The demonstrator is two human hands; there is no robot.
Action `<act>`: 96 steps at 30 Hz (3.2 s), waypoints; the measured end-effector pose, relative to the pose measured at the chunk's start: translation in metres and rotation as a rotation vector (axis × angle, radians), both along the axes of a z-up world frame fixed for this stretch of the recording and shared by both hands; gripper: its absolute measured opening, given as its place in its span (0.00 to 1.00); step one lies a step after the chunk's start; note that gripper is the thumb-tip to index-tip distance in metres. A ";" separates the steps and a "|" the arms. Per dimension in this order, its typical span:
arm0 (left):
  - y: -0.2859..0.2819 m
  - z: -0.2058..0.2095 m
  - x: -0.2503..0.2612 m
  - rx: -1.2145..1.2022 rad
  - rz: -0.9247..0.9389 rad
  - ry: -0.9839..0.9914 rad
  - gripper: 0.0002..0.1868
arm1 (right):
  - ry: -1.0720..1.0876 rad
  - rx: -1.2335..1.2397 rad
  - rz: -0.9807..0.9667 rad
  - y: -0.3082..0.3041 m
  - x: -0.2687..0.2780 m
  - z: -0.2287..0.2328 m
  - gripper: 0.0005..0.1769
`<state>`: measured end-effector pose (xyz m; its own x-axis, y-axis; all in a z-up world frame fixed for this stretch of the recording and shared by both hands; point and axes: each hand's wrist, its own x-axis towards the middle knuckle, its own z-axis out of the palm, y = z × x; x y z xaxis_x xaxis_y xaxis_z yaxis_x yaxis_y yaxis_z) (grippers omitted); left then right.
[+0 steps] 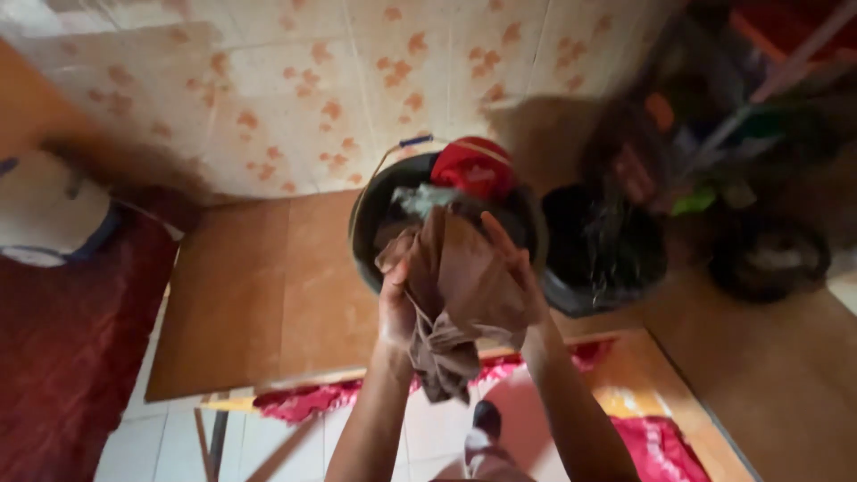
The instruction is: Sorting laundry from a bucket and hanging various items of clothing on hangers and a drying rack.
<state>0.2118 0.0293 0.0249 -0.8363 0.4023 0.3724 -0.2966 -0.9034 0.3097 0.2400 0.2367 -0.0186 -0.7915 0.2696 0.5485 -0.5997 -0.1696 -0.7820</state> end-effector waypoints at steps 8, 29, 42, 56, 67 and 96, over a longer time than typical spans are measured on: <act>-0.097 0.030 0.065 -1.418 0.552 0.243 0.27 | 0.143 -0.070 0.025 -0.076 0.124 0.080 0.31; -0.032 0.015 0.153 -1.182 0.433 0.434 0.13 | 0.190 0.932 -0.529 -0.076 0.155 -0.155 0.10; -0.025 -0.120 0.176 -1.433 0.137 1.177 0.14 | -0.094 0.679 -0.134 -0.068 0.165 -0.118 0.25; -0.054 -0.213 0.093 -1.490 0.960 0.715 0.14 | -0.309 0.155 0.486 0.028 0.156 -0.055 0.39; -0.045 -0.042 0.156 -1.659 0.271 0.420 0.16 | -0.498 -0.203 0.604 -0.029 0.158 -0.002 0.34; -0.019 -0.080 0.157 -0.257 -0.359 -0.082 0.34 | -0.206 0.489 -0.165 0.021 0.182 -0.081 0.20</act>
<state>0.3683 0.0102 -0.0552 -0.6493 0.7434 0.1606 -0.6105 -0.6354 0.4728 0.4221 0.2580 -0.0994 -0.8643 0.1519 0.4795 -0.4141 0.3262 -0.8498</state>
